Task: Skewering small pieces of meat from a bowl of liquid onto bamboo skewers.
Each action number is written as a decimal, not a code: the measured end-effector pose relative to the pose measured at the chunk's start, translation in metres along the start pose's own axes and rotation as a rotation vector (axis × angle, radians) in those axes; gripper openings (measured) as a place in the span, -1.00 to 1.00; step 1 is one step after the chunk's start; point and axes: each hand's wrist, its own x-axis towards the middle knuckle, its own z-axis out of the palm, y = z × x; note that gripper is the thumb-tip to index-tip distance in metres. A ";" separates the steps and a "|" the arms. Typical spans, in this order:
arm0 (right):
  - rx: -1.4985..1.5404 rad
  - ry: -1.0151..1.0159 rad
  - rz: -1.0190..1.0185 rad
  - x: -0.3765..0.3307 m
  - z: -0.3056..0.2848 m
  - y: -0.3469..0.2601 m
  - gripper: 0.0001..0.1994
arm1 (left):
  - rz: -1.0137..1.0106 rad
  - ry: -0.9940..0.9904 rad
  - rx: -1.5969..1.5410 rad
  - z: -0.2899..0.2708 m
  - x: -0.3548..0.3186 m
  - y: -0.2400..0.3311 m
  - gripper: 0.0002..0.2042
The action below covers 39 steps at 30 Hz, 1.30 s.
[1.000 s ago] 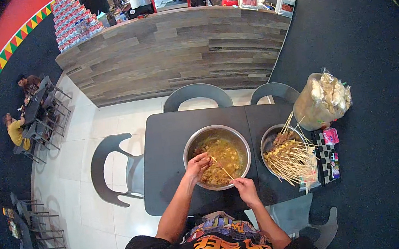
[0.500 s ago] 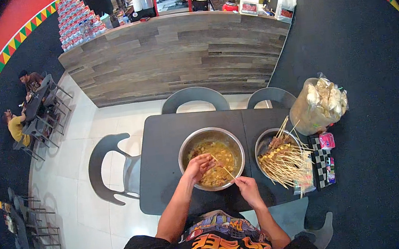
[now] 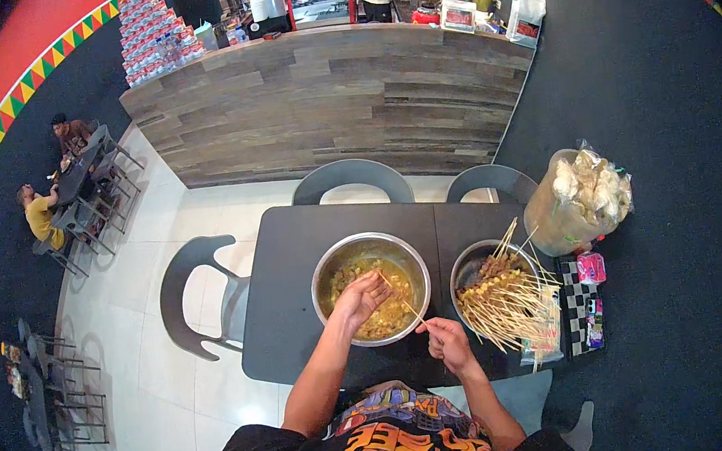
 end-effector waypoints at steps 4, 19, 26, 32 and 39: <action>-0.054 0.031 0.004 -0.003 -0.007 0.000 -0.80 | -0.036 0.020 -0.082 0.006 0.000 -0.006 -0.79; -0.072 0.036 0.021 -0.007 -0.015 -0.001 -0.80 | 0.003 -0.003 -0.031 0.000 0.010 -0.018 -0.76; -0.052 0.040 0.035 -0.004 -0.011 0.005 -0.80 | 0.049 0.063 -0.010 0.009 0.004 -0.012 -0.79; -0.041 0.052 0.031 -0.003 -0.006 0.007 -0.80 | 0.061 -0.006 0.007 0.007 0.002 -0.007 -0.83; -0.041 0.067 0.008 -0.003 0.000 0.008 -0.81 | 0.119 0.024 0.122 0.016 -0.002 -0.004 -0.87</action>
